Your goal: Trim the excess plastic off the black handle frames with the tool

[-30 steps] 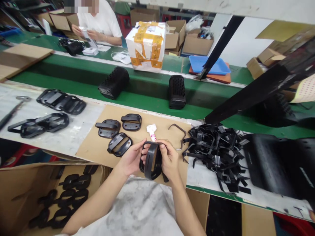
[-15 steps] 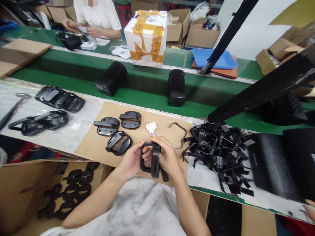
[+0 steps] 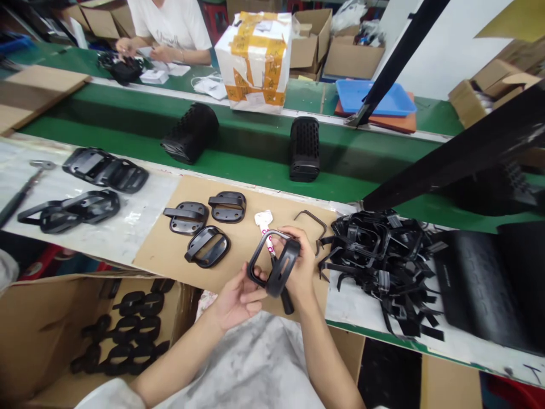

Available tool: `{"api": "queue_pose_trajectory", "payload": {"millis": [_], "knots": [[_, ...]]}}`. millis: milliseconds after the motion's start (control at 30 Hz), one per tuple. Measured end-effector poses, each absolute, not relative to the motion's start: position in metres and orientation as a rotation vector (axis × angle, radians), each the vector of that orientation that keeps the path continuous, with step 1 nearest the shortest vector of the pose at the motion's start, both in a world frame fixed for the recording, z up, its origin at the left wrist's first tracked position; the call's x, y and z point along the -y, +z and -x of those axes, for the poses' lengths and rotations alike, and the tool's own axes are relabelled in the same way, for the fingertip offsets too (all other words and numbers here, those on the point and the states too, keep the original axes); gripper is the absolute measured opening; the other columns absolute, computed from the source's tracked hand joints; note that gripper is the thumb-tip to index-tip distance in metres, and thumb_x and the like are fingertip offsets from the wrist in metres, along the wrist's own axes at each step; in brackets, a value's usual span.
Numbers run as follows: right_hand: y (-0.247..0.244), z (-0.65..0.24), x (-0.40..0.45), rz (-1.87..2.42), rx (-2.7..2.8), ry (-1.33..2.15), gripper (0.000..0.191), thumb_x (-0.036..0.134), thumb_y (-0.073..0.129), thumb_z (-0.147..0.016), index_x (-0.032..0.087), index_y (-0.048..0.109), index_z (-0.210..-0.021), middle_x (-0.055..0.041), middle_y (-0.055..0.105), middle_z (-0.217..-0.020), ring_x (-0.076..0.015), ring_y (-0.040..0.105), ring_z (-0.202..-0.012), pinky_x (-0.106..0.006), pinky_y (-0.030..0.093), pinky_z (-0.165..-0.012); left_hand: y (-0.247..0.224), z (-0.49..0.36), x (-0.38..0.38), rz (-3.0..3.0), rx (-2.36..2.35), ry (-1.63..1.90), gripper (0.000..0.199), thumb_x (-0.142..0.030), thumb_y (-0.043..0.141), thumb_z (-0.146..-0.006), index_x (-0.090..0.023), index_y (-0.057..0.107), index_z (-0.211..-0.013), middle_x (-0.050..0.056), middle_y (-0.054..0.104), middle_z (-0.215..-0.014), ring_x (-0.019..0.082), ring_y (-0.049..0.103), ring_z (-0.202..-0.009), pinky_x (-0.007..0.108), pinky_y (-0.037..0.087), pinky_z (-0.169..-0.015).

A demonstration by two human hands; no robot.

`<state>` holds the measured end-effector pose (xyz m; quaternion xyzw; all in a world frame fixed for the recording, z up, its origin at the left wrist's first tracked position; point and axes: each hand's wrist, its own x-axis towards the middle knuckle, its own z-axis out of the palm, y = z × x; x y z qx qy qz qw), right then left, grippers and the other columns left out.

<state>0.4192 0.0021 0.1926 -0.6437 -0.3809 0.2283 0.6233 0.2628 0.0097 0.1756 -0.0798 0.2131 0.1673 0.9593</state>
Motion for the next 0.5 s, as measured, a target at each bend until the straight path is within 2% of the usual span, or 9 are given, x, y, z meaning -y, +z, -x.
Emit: {"api": "queue_pose_trajectory", "payload": {"millis": [100, 167, 333, 433, 500], "knots": [[0.194, -0.423, -0.003, 1.493, 0.909, 0.527, 0.022, 0.039, 0.077, -0.089, 0.022, 0.073, -0.1, -0.0076, 0.075, -0.099, -0.0215, 0.072, -0.084, -0.034, 0.061, -0.074, 0.176, -0.261, -0.01, 0.243, -0.396, 0.373, 0.028, -0.029, 0.09, -0.076, -0.011, 0.071, -0.085, -0.001, 0.066, -0.082, -0.004, 0.026, -0.042, 0.011, 0.013, -0.039], [0.193, -0.427, -0.001, 1.473, 0.956, 0.614, 0.02, 0.039, 0.076, -0.09, 0.022, 0.075, -0.099, -0.0069, 0.076, -0.097, -0.0214, 0.073, -0.083, -0.034, 0.062, -0.073, 0.177, -0.261, -0.009, 0.23, -0.392, 0.414, 0.025, -0.026, 0.088, -0.079, -0.009, 0.07, -0.082, -0.001, 0.065, -0.077, -0.005, 0.022, -0.039, 0.011, 0.012, -0.039], [0.191, -0.432, 0.009, 1.402, 1.028, 0.784, 0.018, 0.038, 0.07, -0.096, 0.024, 0.077, -0.106, -0.0034, 0.075, -0.089, -0.0185, 0.071, -0.074, -0.032, 0.06, -0.069, 0.182, -0.254, -0.008, 0.126, -0.419, 0.42, 0.024, -0.026, 0.084, -0.084, -0.007, 0.07, -0.078, 0.0, 0.066, -0.075, -0.006, 0.019, -0.036, 0.012, 0.022, -0.04], [0.191, -0.43, 0.008, 1.406, 1.052, 0.769, 0.018, 0.036, 0.068, -0.098, 0.024, 0.077, -0.107, -0.0046, 0.074, -0.095, -0.0199, 0.071, -0.082, -0.035, 0.061, -0.079, 0.182, -0.249, -0.007, 0.134, -0.433, 0.419, 0.025, -0.029, 0.083, -0.085, -0.009, 0.069, -0.079, -0.001, 0.065, -0.075, -0.005, 0.021, -0.036, 0.013, 0.025, -0.04], [0.193, -0.43, 0.006, 1.404, 1.097, 0.798, 0.019, 0.034, 0.067, -0.099, 0.024, 0.075, -0.114, -0.0053, 0.073, -0.101, -0.0203, 0.071, -0.088, -0.035, 0.06, -0.084, 0.178, -0.246, -0.009, 0.107, -0.468, 0.419, 0.027, -0.032, 0.084, -0.084, -0.011, 0.068, -0.079, -0.002, 0.063, -0.075, -0.002, 0.031, -0.039, 0.015, 0.033, -0.045]]}}
